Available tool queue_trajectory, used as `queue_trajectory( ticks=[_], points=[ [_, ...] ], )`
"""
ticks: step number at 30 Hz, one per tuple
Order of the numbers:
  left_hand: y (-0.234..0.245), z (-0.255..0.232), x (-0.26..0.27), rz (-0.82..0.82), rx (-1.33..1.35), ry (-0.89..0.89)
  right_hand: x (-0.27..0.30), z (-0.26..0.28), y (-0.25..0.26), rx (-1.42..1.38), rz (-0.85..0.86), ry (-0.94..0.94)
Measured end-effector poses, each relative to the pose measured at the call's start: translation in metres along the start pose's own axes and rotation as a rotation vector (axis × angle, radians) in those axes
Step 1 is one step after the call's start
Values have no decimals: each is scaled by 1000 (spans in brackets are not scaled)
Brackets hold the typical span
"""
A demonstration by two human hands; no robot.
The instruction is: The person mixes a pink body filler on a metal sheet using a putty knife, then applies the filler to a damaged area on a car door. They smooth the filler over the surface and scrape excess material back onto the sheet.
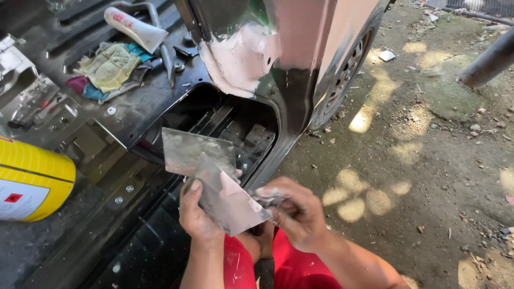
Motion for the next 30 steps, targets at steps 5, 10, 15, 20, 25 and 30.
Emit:
queue_trajectory(
  ticks=[5, 10, 15, 20, 25, 30],
  points=[
    [30, 11, -7, -48, -31, 4, 10, -22, 10, -156, 56, -290],
    [35, 20, 4, 242, -313, -133, -2, -46, 50, -138, -208, -504],
    [-38, 8, 21, 619, -596, -61, -15, -62, 57, -2, -314, -506],
    [-24, 6, 13, 441, -611, -171, -39, -61, 43, -46, -117, -454],
    [0, 6, 4, 283, -489, -202, -90, -53, 53, 481, -107, -142],
    [55, 32, -6, 0, -220, -186, -133, -37, 39, 939, -141, 429]
  ],
)
Point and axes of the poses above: each hand's wrist, its own x-axis away from the middle knuckle, its own y-axis out of the back of the hand, z = x × y, the point moved 4 cm from there along -x, towards the middle knuckle, and after that the axes turned 9 degrees about -z, right-handed, at the moved point
